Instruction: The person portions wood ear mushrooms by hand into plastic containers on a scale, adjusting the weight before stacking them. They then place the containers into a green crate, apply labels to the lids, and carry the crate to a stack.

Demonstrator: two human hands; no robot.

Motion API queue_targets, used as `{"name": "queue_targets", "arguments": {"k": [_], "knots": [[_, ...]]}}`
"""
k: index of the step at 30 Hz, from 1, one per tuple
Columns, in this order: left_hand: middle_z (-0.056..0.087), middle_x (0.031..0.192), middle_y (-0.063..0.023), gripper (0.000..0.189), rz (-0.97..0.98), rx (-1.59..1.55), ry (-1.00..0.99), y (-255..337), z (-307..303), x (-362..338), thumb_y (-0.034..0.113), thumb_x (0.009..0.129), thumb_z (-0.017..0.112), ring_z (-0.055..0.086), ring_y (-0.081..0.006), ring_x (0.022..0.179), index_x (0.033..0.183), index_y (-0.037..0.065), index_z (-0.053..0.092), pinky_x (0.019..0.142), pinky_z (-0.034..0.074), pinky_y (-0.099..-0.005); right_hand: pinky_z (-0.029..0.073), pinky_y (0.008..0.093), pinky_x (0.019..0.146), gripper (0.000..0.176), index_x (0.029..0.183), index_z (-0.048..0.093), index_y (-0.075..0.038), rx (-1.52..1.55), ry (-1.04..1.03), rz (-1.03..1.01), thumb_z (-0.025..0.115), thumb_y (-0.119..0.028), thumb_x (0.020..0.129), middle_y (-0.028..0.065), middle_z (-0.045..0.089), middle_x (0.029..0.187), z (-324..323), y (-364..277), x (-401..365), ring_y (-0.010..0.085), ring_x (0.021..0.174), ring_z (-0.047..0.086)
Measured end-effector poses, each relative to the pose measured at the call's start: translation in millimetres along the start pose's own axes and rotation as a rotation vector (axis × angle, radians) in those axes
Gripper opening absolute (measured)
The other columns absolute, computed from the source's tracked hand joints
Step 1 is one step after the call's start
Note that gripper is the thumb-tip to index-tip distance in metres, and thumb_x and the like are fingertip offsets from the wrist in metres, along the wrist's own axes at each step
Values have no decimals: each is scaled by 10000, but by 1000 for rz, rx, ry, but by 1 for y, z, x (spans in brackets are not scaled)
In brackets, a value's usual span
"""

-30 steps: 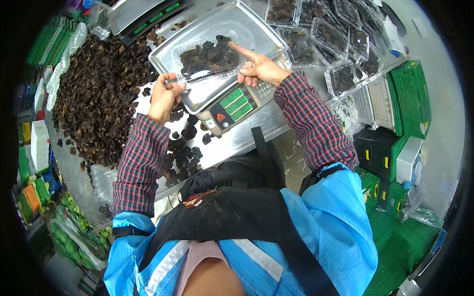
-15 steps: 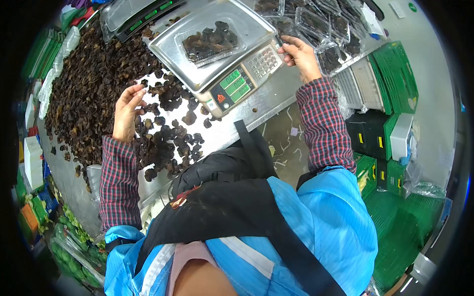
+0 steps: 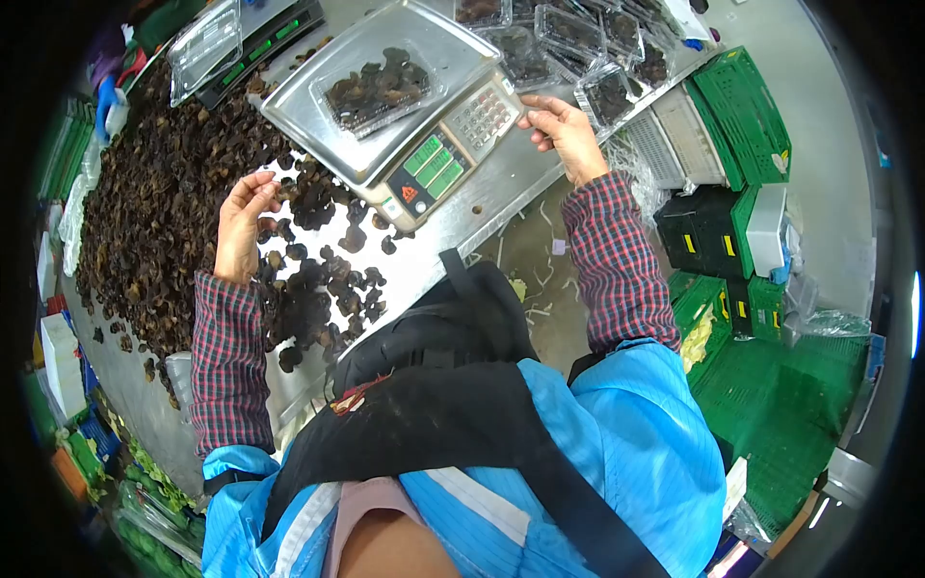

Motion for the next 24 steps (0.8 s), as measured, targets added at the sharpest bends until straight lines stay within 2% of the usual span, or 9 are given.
{"name": "queue_targets", "arguments": {"k": [11,15,17,18,19,20,21,23,24], "knots": [[629,1000,2,209,-2,21,86,20,34,42,160,937,582,555,-53,737,1120,60,587,614,456,-216,433,163,586,361,1232,577,-6,-32,-124,-94,596,-175,914,8,671,887,-17,-20,88,20,665,528],[611,1040,-19,374,-12,91,225,21,51,56,281,903,634,562,-95,859,1190,54,560,633,460,-264,466,211,568,321,1165,635,-36,-192,-138,-160,633,-164,870,16,676,824,0,-30,129,59,662,560],[585,1036,-14,492,-39,123,296,18,64,61,390,884,631,543,-105,893,1256,89,520,654,432,-282,495,266,598,349,1135,644,-38,-489,-163,-436,654,-264,869,59,688,792,24,-30,146,120,674,610],[589,1087,-25,537,-120,85,262,9,68,68,387,885,637,561,-106,961,1294,75,485,794,441,-337,511,328,677,373,1079,656,-21,-432,-251,-441,681,-313,849,105,691,881,45,-27,150,174,752,635],[572,1085,-32,509,-119,52,285,-6,69,76,355,892,638,549,-111,942,1282,64,490,767,442,-310,493,373,798,408,1059,654,-16,-337,-274,-461,685,-359,840,144,673,957,71,-4,161,235,889,634],[559,1091,-33,488,-106,52,220,-18,71,87,317,895,638,538,-114,933,1276,53,484,749,441,-295,451,381,900,456,1059,640,-5,-274,-419,-277,665,-408,847,172,640,1046,82,-36,136,267,1032,590],[546,1097,-35,467,-98,58,163,-23,75,95,280,899,637,528,-117,923,1269,41,479,731,441,-281,421,368,961,515,1141,584,0,-443,-520,-425,650,-424,856,220,589,1137,112,-13,150,305,1129,543],[517,1121,-50,436,-79,20,348,-4,102,85,212,894,644,513,-127,912,1245,31,459,692,439,-257,445,393,917,623,1205,483,9,-338,-235,-583,733,-381,788,269,568,1136,119,-11,147,332,1096,562],[510,1127,-61,430,-28,25,312,2,115,81,192,889,648,513,-133,914,1237,37,449,688,445,-264,428,395,946,656,1247,430,-14,-100,-276,-455,745,-357,785,277,535,1190,110,-6,149,327,1145,532]]}}
Point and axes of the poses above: each hand's wrist, its own x-axis towards the middle knuckle, its own z-axis out of the palm, y = z × x, the point moved 6 cm from there along x, towards the middle knuckle
